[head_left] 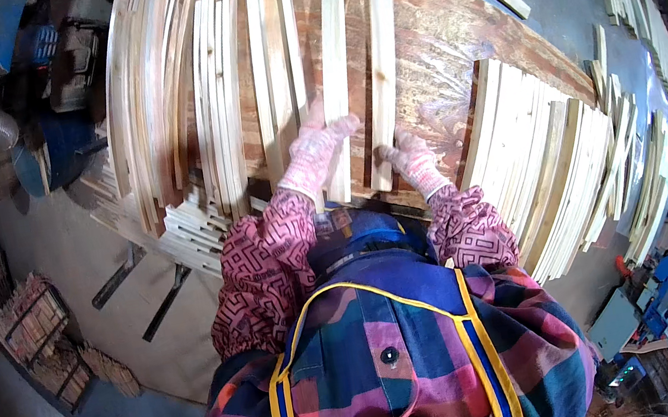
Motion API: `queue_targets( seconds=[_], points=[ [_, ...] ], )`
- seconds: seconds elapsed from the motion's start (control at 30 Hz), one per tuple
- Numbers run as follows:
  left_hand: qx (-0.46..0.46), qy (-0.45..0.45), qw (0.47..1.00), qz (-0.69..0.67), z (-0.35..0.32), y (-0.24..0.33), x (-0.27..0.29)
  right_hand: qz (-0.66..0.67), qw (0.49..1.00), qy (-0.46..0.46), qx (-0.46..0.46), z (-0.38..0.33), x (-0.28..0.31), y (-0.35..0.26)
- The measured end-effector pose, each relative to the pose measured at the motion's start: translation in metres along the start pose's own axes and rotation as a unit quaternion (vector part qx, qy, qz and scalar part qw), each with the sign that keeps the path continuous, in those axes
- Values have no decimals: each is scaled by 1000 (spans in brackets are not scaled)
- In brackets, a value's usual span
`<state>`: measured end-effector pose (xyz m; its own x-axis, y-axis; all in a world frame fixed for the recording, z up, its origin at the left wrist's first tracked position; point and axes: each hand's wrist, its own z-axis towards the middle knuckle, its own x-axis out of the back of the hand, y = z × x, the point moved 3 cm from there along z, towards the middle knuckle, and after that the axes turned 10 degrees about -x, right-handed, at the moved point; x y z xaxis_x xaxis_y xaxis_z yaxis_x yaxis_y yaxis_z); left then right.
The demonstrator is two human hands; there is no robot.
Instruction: The person repeatedly picks up thin wooden strips from a pile and places them into a neat stack on a workbench. They occasionally adjust the alignment of the stack and gather more strips from the surrounding area to continue building the pile.
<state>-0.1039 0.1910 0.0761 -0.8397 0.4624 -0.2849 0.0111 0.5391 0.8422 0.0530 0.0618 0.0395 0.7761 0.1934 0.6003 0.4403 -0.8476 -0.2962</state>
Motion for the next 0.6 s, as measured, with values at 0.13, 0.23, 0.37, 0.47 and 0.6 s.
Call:
queue_targets(
  seconds=[0.13, 0.23, 0.37, 0.47, 0.6],
  points=[
    [-28, 31, 999, 25, -6, -40, 5, 57, 998, -29, 5, -15, -12, 12],
    [-61, 52, 983, 163, -9, -62, 13, 95, 995, -31, -28, -26, -10, 19],
    [-64, 54, 970, 228, -21, -64, 13, 77, 989, 118, -43, -38, -5, 9],
    [-46, 34, 972, 227, -36, -43, -2, 179, 970, 131, 96, -5, -30, 10],
    [-46, 7, 992, 118, -54, -33, -9, 386, 912, 31, 133, -13, -30, -36]
  ],
)
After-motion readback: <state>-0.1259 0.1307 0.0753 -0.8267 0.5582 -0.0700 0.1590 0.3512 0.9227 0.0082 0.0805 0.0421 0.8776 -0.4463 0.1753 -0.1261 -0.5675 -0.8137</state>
